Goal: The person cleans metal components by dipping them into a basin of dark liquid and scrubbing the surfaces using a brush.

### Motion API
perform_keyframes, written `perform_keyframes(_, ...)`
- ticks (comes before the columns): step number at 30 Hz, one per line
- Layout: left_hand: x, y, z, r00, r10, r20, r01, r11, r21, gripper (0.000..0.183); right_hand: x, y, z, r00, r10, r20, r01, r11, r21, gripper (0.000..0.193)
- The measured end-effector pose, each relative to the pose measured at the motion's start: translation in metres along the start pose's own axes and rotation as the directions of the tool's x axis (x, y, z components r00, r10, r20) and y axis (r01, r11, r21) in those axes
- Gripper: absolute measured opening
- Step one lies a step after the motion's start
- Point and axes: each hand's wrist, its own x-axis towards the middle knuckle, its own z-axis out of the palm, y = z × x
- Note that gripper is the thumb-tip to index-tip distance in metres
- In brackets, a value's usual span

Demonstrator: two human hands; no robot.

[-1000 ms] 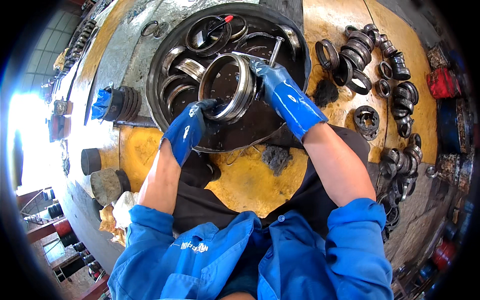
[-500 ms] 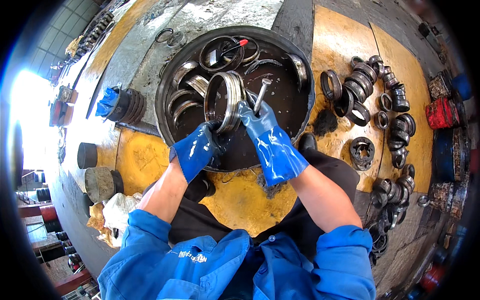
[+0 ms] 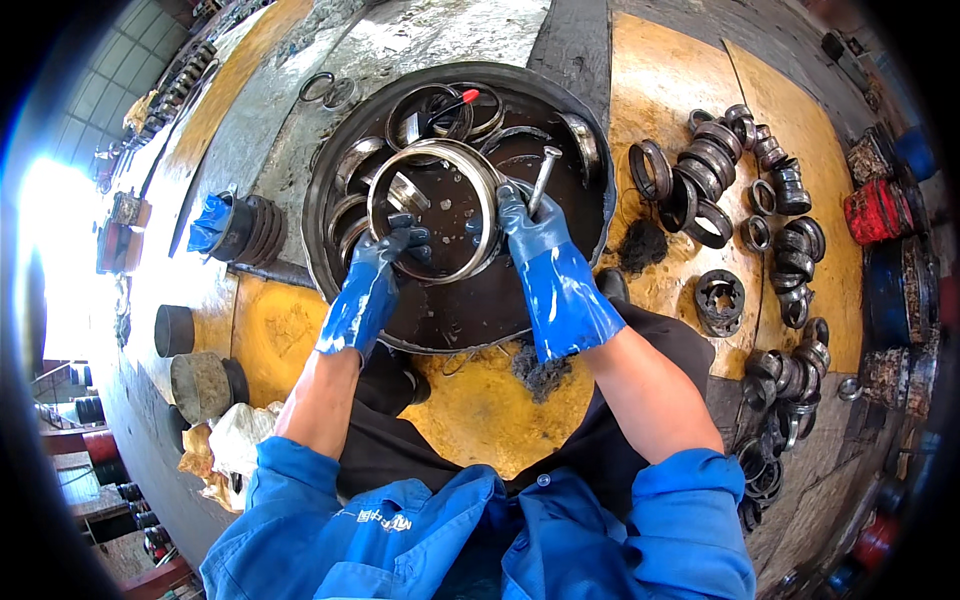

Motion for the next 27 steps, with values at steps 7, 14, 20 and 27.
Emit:
perform_keyframes(7, -0.009, 0.011, -0.003, 0.958, 0.262, 0.114, -0.272, 0.959, 0.083, 0.027, -0.001, -0.012, -0.003, 0.99, 0.135, -0.028, -0.135, 0.991, 0.003, 0.036)
perform_keyframes(14, -0.014, 0.027, 0.0, 0.947, 0.314, 0.071, -0.318, 0.878, 0.358, 0.024, 0.014, 0.012, -0.017, 0.985, 0.174, 0.001, -0.171, 0.97, -0.172, 0.048)
perform_keyframes(20, -0.032, 0.033, -0.008, 0.764, 0.594, 0.253, -0.477, 0.255, 0.841, 0.045, 0.009, -0.002, -0.03, 0.984, 0.139, -0.109, -0.161, 0.958, -0.237, 0.051)
perform_keyframes(27, -0.031, 0.016, -0.029, 0.779, 0.539, 0.321, -0.422, 0.072, 0.904, 0.049, 0.044, -0.027, -0.082, 0.964, 0.079, -0.254, -0.086, 0.996, -0.016, 0.052)
